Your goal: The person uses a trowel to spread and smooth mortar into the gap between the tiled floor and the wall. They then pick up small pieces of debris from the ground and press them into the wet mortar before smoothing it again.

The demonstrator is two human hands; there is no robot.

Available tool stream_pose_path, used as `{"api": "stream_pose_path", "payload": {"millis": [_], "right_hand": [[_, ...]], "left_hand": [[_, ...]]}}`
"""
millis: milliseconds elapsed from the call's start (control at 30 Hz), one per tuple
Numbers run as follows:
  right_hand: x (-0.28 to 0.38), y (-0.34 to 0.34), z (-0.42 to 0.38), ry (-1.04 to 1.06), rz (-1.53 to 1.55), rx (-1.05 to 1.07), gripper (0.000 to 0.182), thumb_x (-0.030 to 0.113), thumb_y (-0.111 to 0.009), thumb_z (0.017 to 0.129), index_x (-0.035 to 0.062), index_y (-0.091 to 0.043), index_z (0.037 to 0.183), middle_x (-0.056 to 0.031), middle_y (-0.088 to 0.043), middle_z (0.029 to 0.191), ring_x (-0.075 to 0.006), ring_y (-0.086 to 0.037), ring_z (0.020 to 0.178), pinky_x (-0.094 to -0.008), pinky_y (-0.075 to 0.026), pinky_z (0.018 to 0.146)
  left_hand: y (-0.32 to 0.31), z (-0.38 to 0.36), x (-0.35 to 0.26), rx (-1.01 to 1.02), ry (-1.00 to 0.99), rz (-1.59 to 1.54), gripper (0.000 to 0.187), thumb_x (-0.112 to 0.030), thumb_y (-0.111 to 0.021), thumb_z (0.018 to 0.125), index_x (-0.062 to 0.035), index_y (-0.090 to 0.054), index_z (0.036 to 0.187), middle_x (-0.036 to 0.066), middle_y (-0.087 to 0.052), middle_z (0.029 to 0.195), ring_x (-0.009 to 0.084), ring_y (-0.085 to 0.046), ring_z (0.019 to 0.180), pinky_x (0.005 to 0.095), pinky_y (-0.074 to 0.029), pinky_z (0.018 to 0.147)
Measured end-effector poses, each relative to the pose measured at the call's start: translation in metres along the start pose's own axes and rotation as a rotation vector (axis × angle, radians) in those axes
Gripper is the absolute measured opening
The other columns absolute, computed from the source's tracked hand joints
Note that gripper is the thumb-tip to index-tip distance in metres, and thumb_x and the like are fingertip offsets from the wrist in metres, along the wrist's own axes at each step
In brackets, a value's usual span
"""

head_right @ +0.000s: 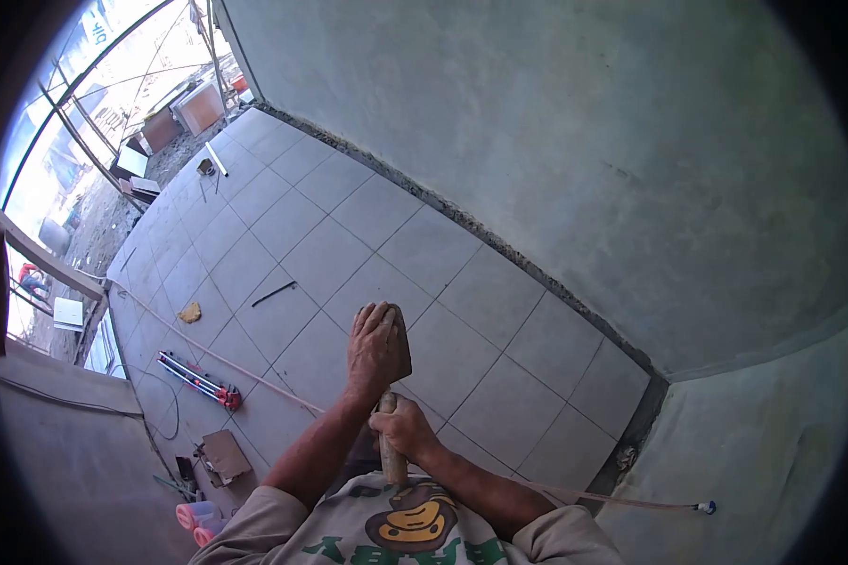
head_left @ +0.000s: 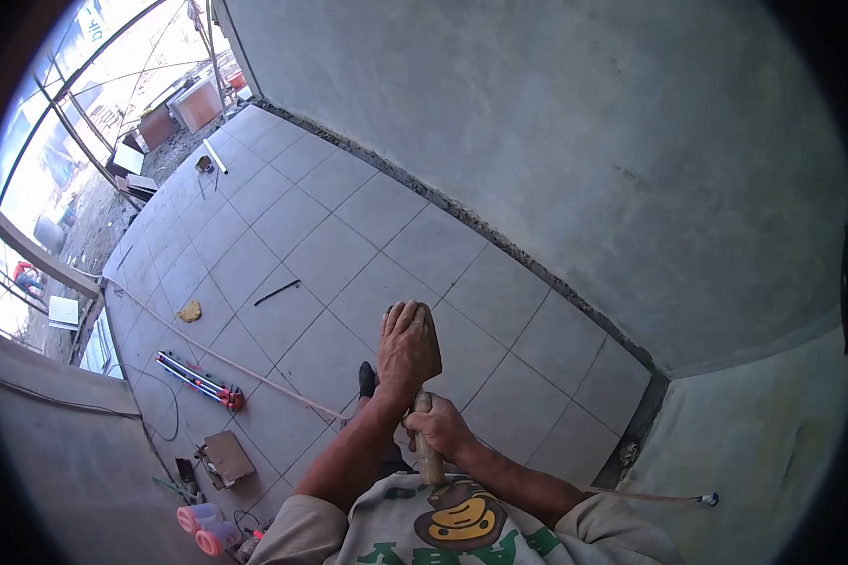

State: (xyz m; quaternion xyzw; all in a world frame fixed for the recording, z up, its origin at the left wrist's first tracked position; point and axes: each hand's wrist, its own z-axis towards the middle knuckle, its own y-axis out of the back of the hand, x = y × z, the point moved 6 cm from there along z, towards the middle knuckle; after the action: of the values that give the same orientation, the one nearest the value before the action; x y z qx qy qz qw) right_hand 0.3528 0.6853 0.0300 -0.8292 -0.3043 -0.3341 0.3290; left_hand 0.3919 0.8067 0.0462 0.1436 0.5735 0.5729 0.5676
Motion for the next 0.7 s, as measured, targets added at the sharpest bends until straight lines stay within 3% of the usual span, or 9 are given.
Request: {"api": "stream_pose_path", "payload": {"millis": [133, 200, 467, 700], "right_hand": [[0.042, -0.033, 0.101, 0.014, -0.049, -0.110, 0.025, 0.013, -0.060, 0.072, -0.0036, -0.054, 0.090, -0.0075, -0.055, 0.071, -0.0169, -0.057, 0.054, -0.0313, -0.049, 0.050], [0.076, -0.065, 0.148, 0.071, -0.021, -0.123, 0.024, 0.014, -0.060, 0.072, -0.0029, -0.053, 0.088, -0.0077, -0.056, 0.070, -0.0163, -0.056, 0.054, -0.0307, -0.048, 0.050], [0.197, -0.185, 0.290, 0.109, -0.133, 0.136, 0.023, 0.013, -0.059, 0.074, -0.0031, -0.052, 0.088, -0.0078, -0.055, 0.068, -0.0182, -0.058, 0.051, -0.0304, -0.050, 0.051], [0.239, -0.255, 0.404, -0.054, -0.148, 0.310, 0.023, 0.013, -0.059, 0.074, -0.0024, -0.051, 0.090, -0.0074, -0.055, 0.067, -0.0174, -0.057, 0.051, -0.0296, -0.050, 0.050]], "left_hand": [[0.004, 0.084, 0.077, 0.098, -0.024, -0.052, 0.046, -0.011, -0.053, 0.080, -0.0005, -0.050, 0.125, 0.012, -0.044, 0.135, 0.0291, -0.035, 0.131, 0.0429, -0.024, 0.111], [0.013, 0.125, 0.126, 0.041, -0.027, -0.047, 0.039, -0.014, -0.053, 0.084, -0.0028, -0.054, 0.121, 0.011, -0.048, 0.132, 0.0300, -0.037, 0.129, 0.0436, -0.026, 0.110], [0.131, 0.263, 0.265, -0.131, 0.058, 0.110, 0.044, -0.012, -0.055, 0.080, -0.0007, -0.052, 0.123, 0.011, -0.046, 0.134, 0.0285, -0.036, 0.130, 0.0427, -0.024, 0.111], [0.165, 0.321, 0.396, -0.236, 0.247, 0.198, 0.038, -0.015, -0.051, 0.084, -0.0014, -0.056, 0.119, 0.012, -0.049, 0.131, 0.0298, -0.040, 0.128, 0.0430, -0.026, 0.110]]}}
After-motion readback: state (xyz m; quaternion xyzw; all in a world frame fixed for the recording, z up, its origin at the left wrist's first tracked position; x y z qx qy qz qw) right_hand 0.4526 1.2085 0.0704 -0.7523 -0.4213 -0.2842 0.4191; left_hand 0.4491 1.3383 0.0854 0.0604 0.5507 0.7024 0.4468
